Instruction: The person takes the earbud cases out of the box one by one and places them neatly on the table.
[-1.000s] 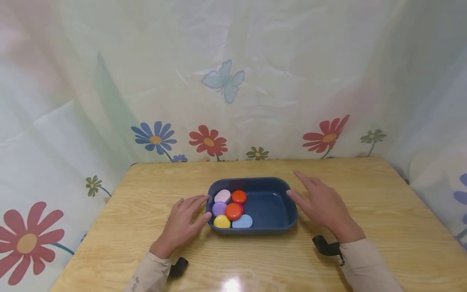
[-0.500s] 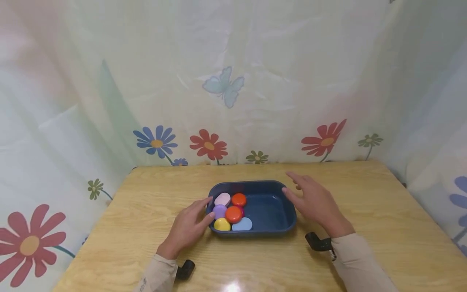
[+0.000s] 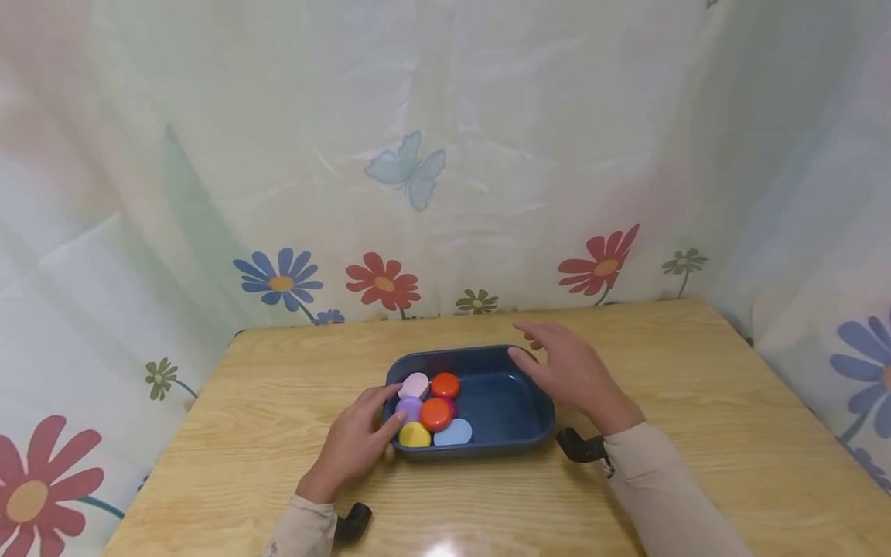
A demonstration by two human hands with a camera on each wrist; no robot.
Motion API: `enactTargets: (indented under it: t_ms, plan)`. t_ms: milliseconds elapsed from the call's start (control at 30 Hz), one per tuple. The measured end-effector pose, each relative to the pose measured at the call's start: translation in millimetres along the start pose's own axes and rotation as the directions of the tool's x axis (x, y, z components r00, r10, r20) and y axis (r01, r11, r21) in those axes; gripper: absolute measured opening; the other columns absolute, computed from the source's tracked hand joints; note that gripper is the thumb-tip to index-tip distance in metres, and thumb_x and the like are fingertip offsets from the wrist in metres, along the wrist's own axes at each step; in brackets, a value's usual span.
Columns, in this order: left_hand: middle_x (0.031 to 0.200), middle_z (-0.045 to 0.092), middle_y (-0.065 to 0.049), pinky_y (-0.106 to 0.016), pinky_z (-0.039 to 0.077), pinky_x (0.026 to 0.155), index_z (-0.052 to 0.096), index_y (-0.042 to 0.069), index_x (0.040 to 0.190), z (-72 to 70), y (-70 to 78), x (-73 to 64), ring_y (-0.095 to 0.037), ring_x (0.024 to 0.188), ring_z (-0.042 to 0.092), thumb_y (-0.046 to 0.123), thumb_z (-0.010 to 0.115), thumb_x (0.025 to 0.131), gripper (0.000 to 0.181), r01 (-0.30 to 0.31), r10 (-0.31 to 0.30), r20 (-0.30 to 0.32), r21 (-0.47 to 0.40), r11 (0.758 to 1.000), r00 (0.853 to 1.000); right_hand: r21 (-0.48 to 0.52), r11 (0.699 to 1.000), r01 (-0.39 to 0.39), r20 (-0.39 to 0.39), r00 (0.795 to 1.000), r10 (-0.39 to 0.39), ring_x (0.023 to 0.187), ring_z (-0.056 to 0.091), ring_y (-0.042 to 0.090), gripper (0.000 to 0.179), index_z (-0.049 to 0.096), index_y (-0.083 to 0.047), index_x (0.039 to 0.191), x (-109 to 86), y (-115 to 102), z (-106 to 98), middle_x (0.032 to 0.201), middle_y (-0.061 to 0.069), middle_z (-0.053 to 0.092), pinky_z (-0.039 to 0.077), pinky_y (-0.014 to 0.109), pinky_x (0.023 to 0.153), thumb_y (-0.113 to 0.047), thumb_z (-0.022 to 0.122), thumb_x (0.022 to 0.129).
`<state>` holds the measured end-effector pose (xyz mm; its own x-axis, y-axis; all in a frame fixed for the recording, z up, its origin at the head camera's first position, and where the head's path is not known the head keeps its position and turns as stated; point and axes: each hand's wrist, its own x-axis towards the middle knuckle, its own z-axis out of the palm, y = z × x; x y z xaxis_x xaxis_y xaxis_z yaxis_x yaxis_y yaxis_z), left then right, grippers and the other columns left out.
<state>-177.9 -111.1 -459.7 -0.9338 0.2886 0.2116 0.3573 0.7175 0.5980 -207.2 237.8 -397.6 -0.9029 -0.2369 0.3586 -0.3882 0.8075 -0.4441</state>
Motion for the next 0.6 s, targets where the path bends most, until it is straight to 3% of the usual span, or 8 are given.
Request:
enactTargets:
  t_ms: [200, 367, 600]
  plan:
    - [0.141, 0.056, -0.005, -0.056, 0.042, 0.104, 0.056, 0.024, 0.144, 1.7, -1.0, -0.6, -0.031, 0.125, 0.055, 0.055, 0.055, 0.099, 0.055, -0.024, 0.024, 0.000, -0.016, 1.000, 1.000, 0.063, 0.997, 0.045, 0.037, 0.998, -0.048, 0.101, 0.066, 0.025, 0.048, 0.062, -0.006, 0.137, 8.2, -9.8, 4.7, 0.123, 0.010, 0.067, 0.053, 0.053, 0.087, -0.036, 0.063, 0.099]
    - [0.143, 0.054, -0.002, -0.053, 0.040, 0.107, 0.053, 0.025, 0.147, 2.2, -2.9, -0.6, -0.027, 0.129, 0.052, 0.055, 0.054, 0.099, 0.057, -0.008, 0.010, 0.030, -0.079, 0.997, 1.000, 0.170, 0.985, 0.035, 0.082, 0.995, -0.049, 0.100, 0.066, 0.020, 0.041, 0.065, -0.006, 0.131, 12.1, -18.0, 5.2, 0.114, 0.004, 0.070, 0.055, 0.048, 0.089, -0.033, 0.062, 0.101]
    - [0.145, 0.052, 0.001, -0.049, 0.040, 0.109, 0.051, 0.026, 0.148, 4.5, -4.5, 1.2, -0.023, 0.132, 0.049, 0.053, 0.054, 0.100, 0.056, 0.006, -0.001, 0.040, -0.120, 0.993, 0.999, 0.234, 0.972, 0.025, 0.141, 0.988, -0.059, 0.097, 0.064, 0.015, 0.038, 0.067, -0.009, 0.129, 18.7, -21.6, 7.9, 0.114, 0.001, 0.069, 0.055, 0.041, 0.086, -0.035, 0.061, 0.101]
